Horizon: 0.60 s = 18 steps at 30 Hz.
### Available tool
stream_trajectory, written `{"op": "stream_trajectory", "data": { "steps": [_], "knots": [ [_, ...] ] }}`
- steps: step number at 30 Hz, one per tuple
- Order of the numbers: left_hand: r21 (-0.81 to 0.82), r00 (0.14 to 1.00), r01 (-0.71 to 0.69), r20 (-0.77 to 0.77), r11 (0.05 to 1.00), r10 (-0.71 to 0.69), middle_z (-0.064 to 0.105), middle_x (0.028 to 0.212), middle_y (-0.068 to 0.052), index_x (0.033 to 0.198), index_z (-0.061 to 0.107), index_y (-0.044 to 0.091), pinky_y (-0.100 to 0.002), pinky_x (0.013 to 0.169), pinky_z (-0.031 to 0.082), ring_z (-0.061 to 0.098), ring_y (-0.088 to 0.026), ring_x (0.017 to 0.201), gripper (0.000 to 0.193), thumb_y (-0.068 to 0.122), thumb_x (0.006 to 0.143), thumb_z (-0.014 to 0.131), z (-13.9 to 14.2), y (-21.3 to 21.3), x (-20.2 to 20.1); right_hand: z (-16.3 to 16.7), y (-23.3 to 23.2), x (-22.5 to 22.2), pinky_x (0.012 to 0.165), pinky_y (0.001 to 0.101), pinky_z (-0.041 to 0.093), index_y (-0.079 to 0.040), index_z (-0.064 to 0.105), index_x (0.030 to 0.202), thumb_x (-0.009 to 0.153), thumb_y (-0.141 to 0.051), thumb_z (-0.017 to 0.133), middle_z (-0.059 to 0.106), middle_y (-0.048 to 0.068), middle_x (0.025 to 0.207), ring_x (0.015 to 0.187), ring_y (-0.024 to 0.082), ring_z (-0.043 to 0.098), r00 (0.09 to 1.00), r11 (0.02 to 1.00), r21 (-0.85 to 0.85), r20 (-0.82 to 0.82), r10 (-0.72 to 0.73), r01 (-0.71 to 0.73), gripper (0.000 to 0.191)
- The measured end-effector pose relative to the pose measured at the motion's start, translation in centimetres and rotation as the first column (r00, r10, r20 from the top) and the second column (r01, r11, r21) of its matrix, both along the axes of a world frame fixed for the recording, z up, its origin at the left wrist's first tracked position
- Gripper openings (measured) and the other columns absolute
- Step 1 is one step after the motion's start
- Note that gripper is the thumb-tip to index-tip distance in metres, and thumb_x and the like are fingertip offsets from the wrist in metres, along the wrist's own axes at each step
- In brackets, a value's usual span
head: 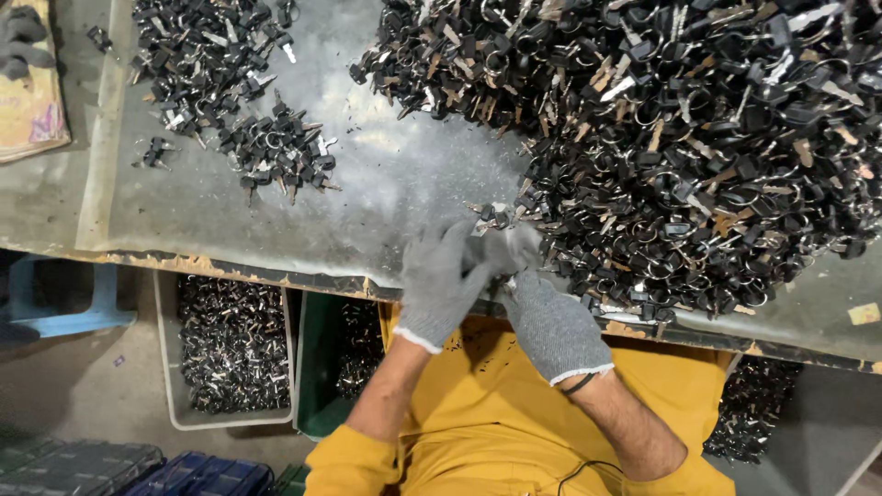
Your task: The person, wearing gray work gloves, picks small black metal components one at a time from a large pile on a metal workbench, looks them over in both hands, and drops them into plastic bins below the bench. The sorted pieces accumulate in a small pile on the bench as the person works through the heap.
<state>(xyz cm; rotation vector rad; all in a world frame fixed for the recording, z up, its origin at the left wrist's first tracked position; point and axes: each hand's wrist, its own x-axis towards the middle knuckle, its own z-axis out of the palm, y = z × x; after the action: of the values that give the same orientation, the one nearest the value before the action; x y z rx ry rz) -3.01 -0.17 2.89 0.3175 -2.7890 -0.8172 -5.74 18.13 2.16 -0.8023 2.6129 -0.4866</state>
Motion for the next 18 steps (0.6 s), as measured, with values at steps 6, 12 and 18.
{"op": "stream_trajectory", "data": {
  "steps": [6, 12, 18],
  "knots": [
    [-0.149, 0.994, 0.101, -0.035, 0.984, -0.107, 0.069, 0.102, -0.01, 0.128, 0.071, 0.017, -0.05, 0.078, 0.048, 0.063, -0.031, 0.09, 0.045, 0.028, 0.084, 0.074, -0.6, 1.3, -3.6, -1.1, 0.0, 0.1, 0.061, 0.0512, 0.059, -0.005, 0.06, 0.106, 0.091, -0.03, 0.066, 0.071, 0.02, 0.085, 0.076, 0.04, 0.073, 0.986, 0.994, -0.094, -0.167, 0.031, -0.047, 0.03],
    [-0.48, 0.968, 0.246, 0.167, 0.842, -0.188, 0.066, 0.094, -0.013, 0.131, 0.062, 0.005, -0.039, 0.066, 0.051, 0.065, -0.027, 0.083, 0.045, 0.02, 0.089, 0.065, -0.2, 2.9, -2.7, -2.0, 0.4, 0.3, 0.064, 0.048, 0.061, -0.001, 0.059, 0.114, 0.09, -0.02, 0.065, 0.071, 0.02, 0.089, 0.076, 0.036, 0.074, 0.995, 0.993, 0.119, -0.096, 0.033, -0.021, 0.031],
    [-0.547, 0.867, 0.487, 0.208, 0.681, -0.453, 0.064, 0.08, -0.01, 0.129, 0.062, 0.004, -0.034, 0.06, 0.052, 0.064, -0.02, 0.066, 0.037, 0.02, 0.096, 0.069, -1.3, 1.4, -1.0, -0.6, 0.9, 0.2, 0.067, 0.0517, 0.059, -0.005, 0.062, 0.107, 0.093, -0.022, 0.062, 0.071, 0.02, 0.089, 0.082, 0.041, 0.073, 0.986, 0.996, 0.063, 0.156, -0.066, 0.057, 0.022]
  ]
}}
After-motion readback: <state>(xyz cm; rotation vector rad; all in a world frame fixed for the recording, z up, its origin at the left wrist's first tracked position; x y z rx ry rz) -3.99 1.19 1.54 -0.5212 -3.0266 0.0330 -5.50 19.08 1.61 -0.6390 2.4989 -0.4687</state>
